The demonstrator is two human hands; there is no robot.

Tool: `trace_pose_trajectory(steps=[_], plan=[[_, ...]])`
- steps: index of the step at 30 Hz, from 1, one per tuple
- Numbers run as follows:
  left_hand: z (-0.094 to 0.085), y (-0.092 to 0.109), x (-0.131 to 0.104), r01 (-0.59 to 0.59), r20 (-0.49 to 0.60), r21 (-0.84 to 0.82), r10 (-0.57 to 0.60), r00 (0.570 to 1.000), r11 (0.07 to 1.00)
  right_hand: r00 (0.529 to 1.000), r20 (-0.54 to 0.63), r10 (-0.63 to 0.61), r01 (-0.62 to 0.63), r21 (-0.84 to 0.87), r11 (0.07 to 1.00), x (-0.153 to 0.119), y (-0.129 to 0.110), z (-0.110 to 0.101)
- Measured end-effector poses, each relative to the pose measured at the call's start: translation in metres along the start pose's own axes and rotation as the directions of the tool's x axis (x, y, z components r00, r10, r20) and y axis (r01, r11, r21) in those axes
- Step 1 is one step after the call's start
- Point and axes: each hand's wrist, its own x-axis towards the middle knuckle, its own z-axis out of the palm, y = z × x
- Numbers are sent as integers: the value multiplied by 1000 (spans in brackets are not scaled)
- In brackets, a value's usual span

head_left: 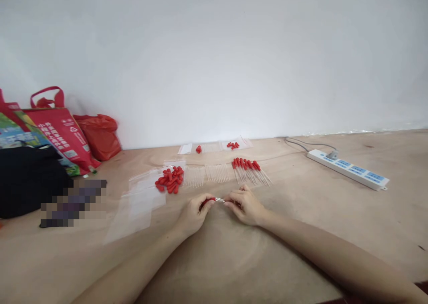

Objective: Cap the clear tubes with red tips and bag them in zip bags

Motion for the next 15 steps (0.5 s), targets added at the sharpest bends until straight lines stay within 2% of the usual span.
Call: trace_pose_trajectory(steps=[6, 11, 15], plan=[[0, 1, -2, -84, 74, 51, 80, 994, 995, 994, 62, -92, 97, -69, 993, 0, 5, -5], [0, 5, -3, -122, 86, 95, 114, 990, 988, 996, 43, -80, 87, -176, 981, -1, 4, -3], [1, 8, -5, -179, 87, 140, 168, 982, 974, 997, 45, -61, 68, -170, 983, -2, -2, 1]])
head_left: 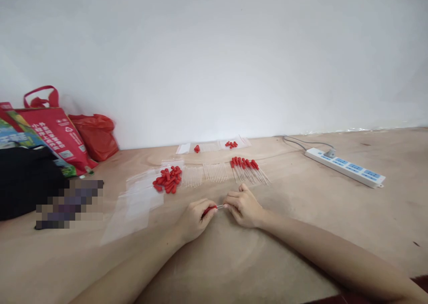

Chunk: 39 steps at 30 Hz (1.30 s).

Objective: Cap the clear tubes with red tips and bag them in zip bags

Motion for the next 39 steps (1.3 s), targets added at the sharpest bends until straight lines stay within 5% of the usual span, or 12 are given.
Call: trace_pose_trajectory(steps=[14, 21, 25, 27, 30, 32, 39], plan=[[2, -3, 2, -94, 45, 11, 94, 995, 995, 994, 99, 54, -66, 129, 989, 5, -3, 5], [-7, -16, 7, -138, 68, -18, 139, 988, 990, 987, 159, -38, 26, 75, 997, 7, -5, -15], [-8, -21, 5, -34, -54, 11, 34, 998, 999, 980, 144, 139, -157, 118, 981, 10, 17, -26], [-8, -22, 4, 47, -74, 37, -45, 996, 998, 928, 40, 370, -371, 161, 915, 15, 40, -28], [-7, -22, 5, 51, -13, 66, -50, 999, 997, 726, -124, 676, -663, 134, 737, 26, 76, -29], [-7, -22, 6, 35, 12, 77, -36, 999, 996, 638, -160, 753, -749, 97, 655, 32, 93, -25], [-8, -23, 7, 38, 31, 72, -41, 999, 997, 571, -138, 809, -819, -24, 574, 42, 104, -8]])
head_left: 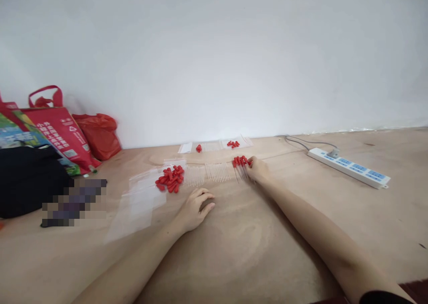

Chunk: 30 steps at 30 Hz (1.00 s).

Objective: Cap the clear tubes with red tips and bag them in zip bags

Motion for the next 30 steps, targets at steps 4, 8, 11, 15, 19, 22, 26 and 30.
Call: trace_pose_trajectory(steps=[4, 8, 11, 15, 19, 22, 26, 30], plan=[[0, -1, 0, -7, 7, 2, 7, 1000, 1000, 1000, -10, 1, -1, -41, 999, -2, -2, 0], [1, -2, 0, -16, -5, 9, 16, 1000, 1000, 994, -33, -100, 98, -49, 994, -8, -14, -3], [2, 0, -1, -27, -15, 16, 27, 1000, 1000, 985, 34, -167, 169, -69, 983, -13, -35, 1], [3, -2, -1, -7, -58, 55, 10, 998, 998, 993, 107, -55, 73, -169, 983, -12, -61, 12], [-10, -19, 2, 241, -354, 318, -121, 927, 917, 993, 121, 6, 17, -195, 981, -6, -73, 21], [-29, -39, 2, 456, -515, 406, -214, 830, 792, 990, 138, 23, 6, -204, 979, -3, -75, 23], [-47, -58, -2, 614, -561, 401, -348, 751, 679, 987, 158, 20, 14, -209, 978, -2, -75, 22], [-51, -64, -2, 650, -514, 357, -439, 737, 671, 987, 157, -24, 56, -202, 978, -7, -76, 18]])
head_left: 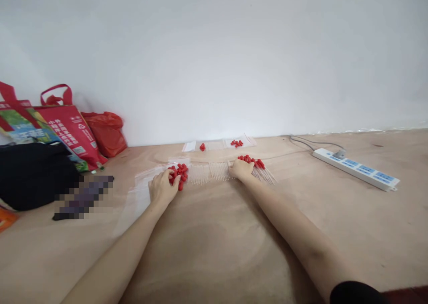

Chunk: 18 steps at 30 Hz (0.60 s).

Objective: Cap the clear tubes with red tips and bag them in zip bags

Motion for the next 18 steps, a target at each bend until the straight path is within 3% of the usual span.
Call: trace_pose_trajectory(steps=[4, 7, 10, 14, 18], plan=[[2, -2, 4, 19, 19, 1, -19, 1000, 1000, 995, -42, -89, 89, 6, 996, -14, 4, -4], [0, -1, 3, -4, -78, -15, 3, 997, 1000, 970, -112, -215, 220, 30, 975, -30, 16, -4], [-4, 9, -4, -167, -154, -150, 144, 978, 974, 916, -201, -349, 370, 79, 926, -48, 35, 1], [-10, 34, -27, -460, -63, -374, 473, 879, 806, 818, -283, -501, 556, 163, 815, -72, 62, 11], [-16, 54, -47, -536, 79, -480, 642, 763, 695, 761, -318, -565, 640, 226, 735, -88, 74, 13]])
